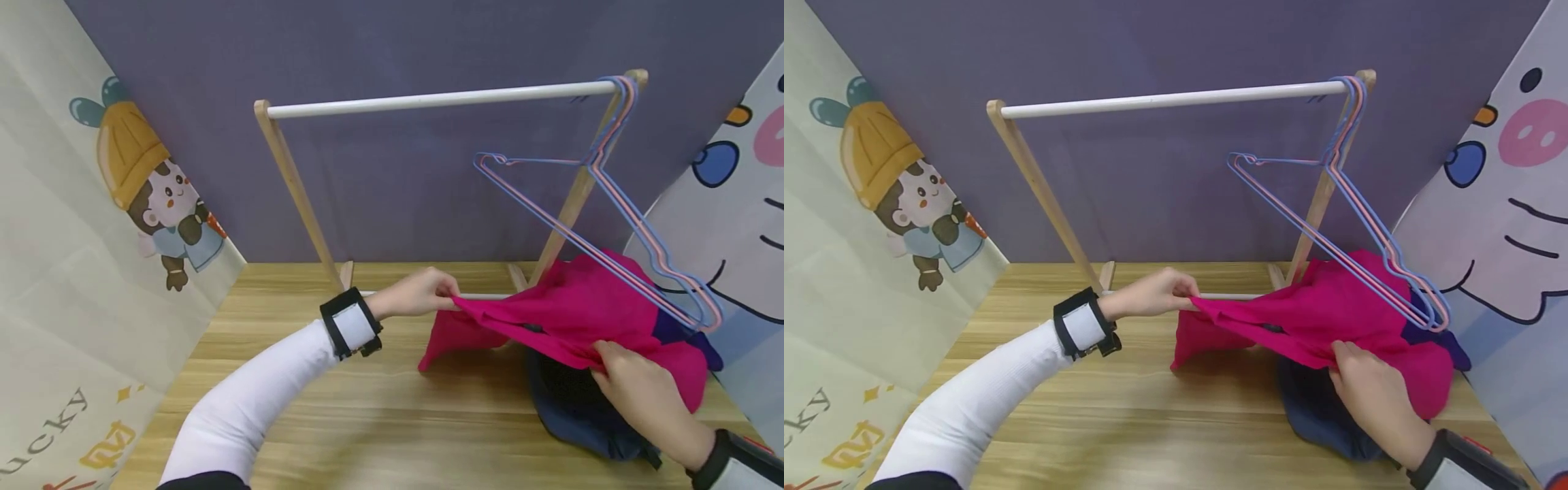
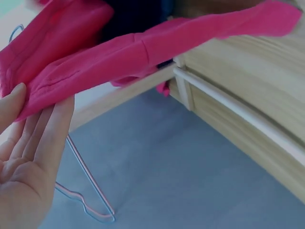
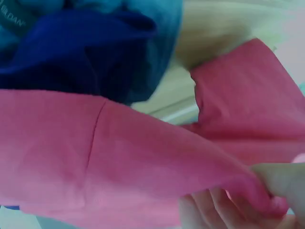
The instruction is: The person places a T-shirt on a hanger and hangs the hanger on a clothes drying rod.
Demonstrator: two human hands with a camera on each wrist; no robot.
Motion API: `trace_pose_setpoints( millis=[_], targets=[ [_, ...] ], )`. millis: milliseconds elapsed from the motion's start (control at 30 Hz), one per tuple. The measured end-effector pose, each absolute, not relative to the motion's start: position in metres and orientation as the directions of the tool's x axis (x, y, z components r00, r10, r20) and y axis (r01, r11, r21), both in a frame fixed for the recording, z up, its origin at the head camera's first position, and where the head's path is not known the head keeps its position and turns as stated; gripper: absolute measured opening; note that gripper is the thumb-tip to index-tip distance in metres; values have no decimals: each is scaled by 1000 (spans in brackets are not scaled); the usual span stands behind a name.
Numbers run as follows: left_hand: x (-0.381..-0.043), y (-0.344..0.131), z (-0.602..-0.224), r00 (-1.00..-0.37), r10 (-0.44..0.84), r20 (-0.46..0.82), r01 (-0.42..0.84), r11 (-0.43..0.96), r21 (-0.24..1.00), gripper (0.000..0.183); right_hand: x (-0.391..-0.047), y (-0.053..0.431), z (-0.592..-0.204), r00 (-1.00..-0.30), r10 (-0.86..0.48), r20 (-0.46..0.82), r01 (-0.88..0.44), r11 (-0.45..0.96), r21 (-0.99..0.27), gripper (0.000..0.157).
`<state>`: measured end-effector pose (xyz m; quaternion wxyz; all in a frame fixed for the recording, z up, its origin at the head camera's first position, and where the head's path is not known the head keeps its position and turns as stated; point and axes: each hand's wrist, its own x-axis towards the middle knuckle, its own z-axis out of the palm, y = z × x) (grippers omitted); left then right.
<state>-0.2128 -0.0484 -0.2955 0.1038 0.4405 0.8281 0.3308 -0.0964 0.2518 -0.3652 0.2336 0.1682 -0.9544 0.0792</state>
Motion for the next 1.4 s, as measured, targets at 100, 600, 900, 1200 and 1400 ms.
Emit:
trace_pose_setpoints(
  millis=[100, 600, 900, 1200, 1400],
  targets=[
    [-213, -56, -289, -583, 807, 96, 655, 397, 644, 4, -99, 259, -346, -860, -286, 422, -357, 929, -98, 22],
    [-216, -102, -225, -618, 781, 84, 688, 487, 538, 7, -133, 261, -245, -842, -394, 368, -456, 885, -96, 13],
    [-212, -127, -172, -647, 754, 112, 704, 534, 468, 8, -153, 252, -186, -896, -338, 288, -388, 911, -137, 11],
    [-204, -150, -120, -725, 665, 182, 663, 601, 445, 7, -172, 244, -149, -888, -325, 326, -379, 918, -116, 18],
    [-194, -169, -91, -762, 601, 243, 641, 646, 414, 11, -182, 228, -132, -886, -345, 310, -408, 897, -168, 23]
  ],
)
